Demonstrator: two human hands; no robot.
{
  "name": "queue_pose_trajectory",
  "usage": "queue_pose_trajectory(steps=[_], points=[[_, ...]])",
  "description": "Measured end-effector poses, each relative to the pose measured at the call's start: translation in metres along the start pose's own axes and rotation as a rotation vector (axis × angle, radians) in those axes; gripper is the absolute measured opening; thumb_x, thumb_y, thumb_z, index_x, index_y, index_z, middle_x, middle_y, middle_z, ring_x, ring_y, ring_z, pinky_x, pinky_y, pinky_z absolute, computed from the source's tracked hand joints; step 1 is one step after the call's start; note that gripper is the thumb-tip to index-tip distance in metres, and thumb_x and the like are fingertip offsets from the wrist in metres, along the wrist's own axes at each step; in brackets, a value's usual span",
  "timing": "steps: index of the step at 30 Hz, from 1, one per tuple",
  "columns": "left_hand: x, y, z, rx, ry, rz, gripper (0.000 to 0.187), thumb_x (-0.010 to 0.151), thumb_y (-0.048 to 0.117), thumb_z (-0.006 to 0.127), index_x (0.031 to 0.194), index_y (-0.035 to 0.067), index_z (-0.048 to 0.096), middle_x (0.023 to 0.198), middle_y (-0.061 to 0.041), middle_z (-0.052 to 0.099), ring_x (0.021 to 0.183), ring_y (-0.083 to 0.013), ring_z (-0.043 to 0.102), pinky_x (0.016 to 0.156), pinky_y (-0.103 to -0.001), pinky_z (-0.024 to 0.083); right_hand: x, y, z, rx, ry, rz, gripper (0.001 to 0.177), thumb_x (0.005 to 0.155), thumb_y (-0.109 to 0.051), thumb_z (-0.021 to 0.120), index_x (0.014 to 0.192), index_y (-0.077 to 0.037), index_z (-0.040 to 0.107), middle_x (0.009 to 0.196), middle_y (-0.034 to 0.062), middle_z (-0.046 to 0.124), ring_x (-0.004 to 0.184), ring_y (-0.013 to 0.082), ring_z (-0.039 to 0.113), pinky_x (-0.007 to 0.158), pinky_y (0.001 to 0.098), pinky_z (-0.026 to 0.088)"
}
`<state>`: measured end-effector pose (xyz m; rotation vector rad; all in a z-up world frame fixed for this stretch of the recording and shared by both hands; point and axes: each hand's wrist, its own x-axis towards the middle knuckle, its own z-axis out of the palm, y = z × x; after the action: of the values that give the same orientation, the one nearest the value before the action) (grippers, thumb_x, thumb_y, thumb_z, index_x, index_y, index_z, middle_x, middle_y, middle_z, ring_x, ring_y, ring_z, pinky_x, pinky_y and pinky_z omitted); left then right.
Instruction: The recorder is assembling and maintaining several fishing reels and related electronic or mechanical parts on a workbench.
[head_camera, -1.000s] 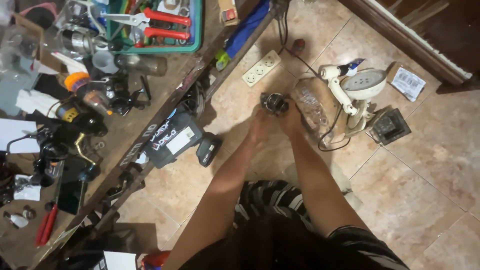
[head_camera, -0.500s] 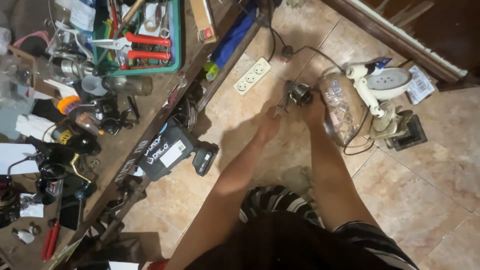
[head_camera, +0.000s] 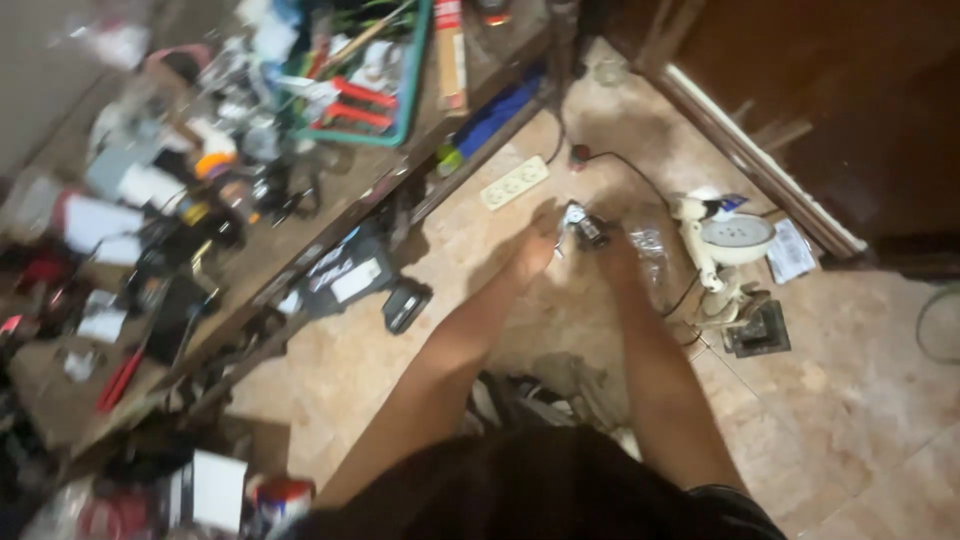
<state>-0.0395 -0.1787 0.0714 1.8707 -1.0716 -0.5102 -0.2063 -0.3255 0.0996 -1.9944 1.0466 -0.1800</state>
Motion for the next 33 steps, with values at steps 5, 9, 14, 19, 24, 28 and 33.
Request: queue_pose_trajectory(steps=[5,9,14,19,24,28,33], points=[[0.040,0.080,-0.080,-0.092,0.048,-0.244,0.048,0.101,0.019,0.056,0.147,0.005,0.053,0.160,-0.021,0.043,0.149,-0.0361,0.039,0.121,-0.037,0.031,0.033,-0.087,-0.043,-0.075,-0.152,-0.125,0.043,0.088,-0.027,0.074,0.127,-0.011,0.069,0.115,0.0213,0.071,0.107,0.0362,0.068,0.093,0.0441,0.052],[0.053,0.085,-0.146,-0.131,0.164,-0.289,0.058,0.100,0.025,0.055,0.148,-0.004,0.045,0.156,-0.025,0.044,0.147,-0.0354,0.040,0.121,-0.037,0.031,0.043,-0.208,-0.068,0.013,-0.209,-0.333,0.035,0.091,-0.020,0.071,0.124,-0.008,0.074,0.106,0.0167,0.075,0.097,0.0291,0.070,0.085,0.0395,0.054],[0.050,0.061,-0.226,-0.039,0.336,-0.232,0.059,0.099,0.028,0.058,0.147,-0.005,0.049,0.153,-0.027,0.049,0.147,-0.0358,0.043,0.122,-0.038,0.032,0.060,-0.297,-0.002,0.380,-0.277,-0.403,0.037,0.090,-0.012,0.074,0.124,0.000,0.069,0.108,0.0064,0.075,0.098,0.0131,0.068,0.087,0.0291,0.055],[0.013,0.079,-0.334,-0.183,0.493,-0.159,0.055,0.101,0.023,0.058,0.147,-0.006,0.047,0.153,-0.028,0.049,0.147,-0.0378,0.043,0.122,-0.039,0.032,0.034,-0.400,0.073,0.395,-0.293,-0.471,0.040,0.089,-0.011,0.077,0.126,0.002,0.068,0.101,0.0040,0.073,0.090,0.0098,0.065,0.082,0.0264,0.054],[-0.035,0.102,-0.441,-0.138,0.654,-0.077,0.046,0.102,0.016,0.055,0.143,-0.006,0.053,0.145,-0.029,0.056,0.139,-0.0402,0.053,0.117,-0.040,0.040,-0.035,-0.516,0.126,0.447,-0.376,-0.280,0.034,0.092,-0.014,0.070,0.123,-0.002,0.071,0.095,0.0036,0.073,0.078,0.0113,0.063,0.070,0.0292,0.053],[-0.048,0.064,-0.482,-0.123,0.750,-0.076,0.042,0.099,0.014,0.052,0.137,-0.004,0.058,0.136,-0.028,0.062,0.130,-0.0417,0.057,0.113,-0.042,0.042,-0.011,-0.521,0.211,0.333,-0.256,-0.305,0.035,0.090,-0.015,0.072,0.123,-0.003,0.072,0.093,0.0057,0.075,0.077,0.0123,0.064,0.070,0.0303,0.052],[-0.060,0.032,-0.501,0.076,0.811,-0.076,0.039,0.100,0.014,0.052,0.131,-0.008,0.059,0.137,-0.031,0.058,0.128,-0.0464,0.052,0.112,-0.047,0.038,-0.003,-0.518,0.262,0.365,-0.135,-0.416,0.046,0.081,-0.017,0.081,0.122,0.000,0.069,0.098,0.0077,0.077,0.086,0.0119,0.069,0.078,0.0295,0.057]])
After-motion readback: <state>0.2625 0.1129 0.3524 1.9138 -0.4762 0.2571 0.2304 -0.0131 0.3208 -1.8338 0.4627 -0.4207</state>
